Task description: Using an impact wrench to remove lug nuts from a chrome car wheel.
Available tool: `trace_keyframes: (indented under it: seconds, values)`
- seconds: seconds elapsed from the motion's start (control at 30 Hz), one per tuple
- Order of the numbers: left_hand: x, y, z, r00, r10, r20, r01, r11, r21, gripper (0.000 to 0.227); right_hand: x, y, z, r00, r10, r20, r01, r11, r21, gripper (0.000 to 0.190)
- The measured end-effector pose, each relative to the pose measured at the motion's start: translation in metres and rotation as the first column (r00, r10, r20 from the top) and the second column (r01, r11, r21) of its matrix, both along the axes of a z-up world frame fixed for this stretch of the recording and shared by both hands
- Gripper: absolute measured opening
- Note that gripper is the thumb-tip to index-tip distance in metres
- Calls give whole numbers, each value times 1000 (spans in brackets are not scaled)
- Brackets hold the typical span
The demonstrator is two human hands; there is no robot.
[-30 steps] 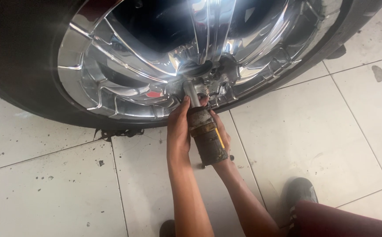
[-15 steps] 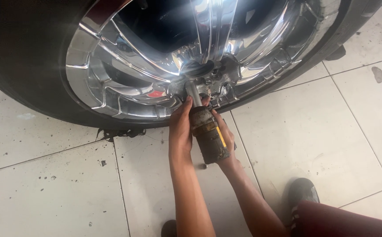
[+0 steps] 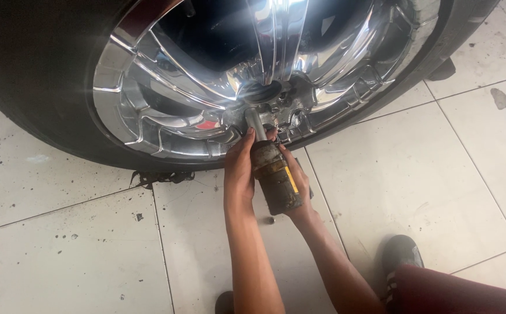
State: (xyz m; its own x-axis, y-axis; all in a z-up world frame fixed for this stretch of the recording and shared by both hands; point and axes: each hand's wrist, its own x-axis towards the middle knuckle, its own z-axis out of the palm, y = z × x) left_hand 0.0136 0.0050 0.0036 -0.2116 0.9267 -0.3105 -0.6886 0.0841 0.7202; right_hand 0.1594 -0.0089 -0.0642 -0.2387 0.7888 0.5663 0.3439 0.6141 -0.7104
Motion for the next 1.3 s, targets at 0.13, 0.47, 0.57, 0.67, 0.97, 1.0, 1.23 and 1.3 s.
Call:
trace_keyframes:
  seconds: [0.13,0.47,0.57,0.67,0.97,1.0,1.23,1.3]
  values:
    - [1,1,4,1000,7,5,-7,1000,-17,52,-1,-3,10,1000,8,-23,-10,993,-115,84]
    - [3,10,-14,984,-8,176,7,1000,6,46,-3,-11,23,994,34,-102,-46,992,-115,84]
    - [5,8,-12,982,3,187,-2,1000,-3,46,1,-8,29,997,63,-43,-68,990,-126,89]
    - [9,4,-2,982,38,183,-17,993,-117,47,0,-10,32,996,52,-68,-59,993,-104,84]
    - [7,5,-3,998,14,59,-8,995,-97,45,-36,-27,13,936,82,-342,-138,980,-143,89]
    - [7,2,10,998,14,59,-8,995,-104,45,-40,-28,11,936,79,-343,-138,979,-150,89]
    - [1,8,23,980,-26,198,55,988,-142,42,-42,-17,-16,346,-89,-934,-620,725,-299,89]
    - [-4,12,8,988,-49,145,64,993,-101,48,-41,-15,-16,-9,-455,-891,-847,477,-235,90]
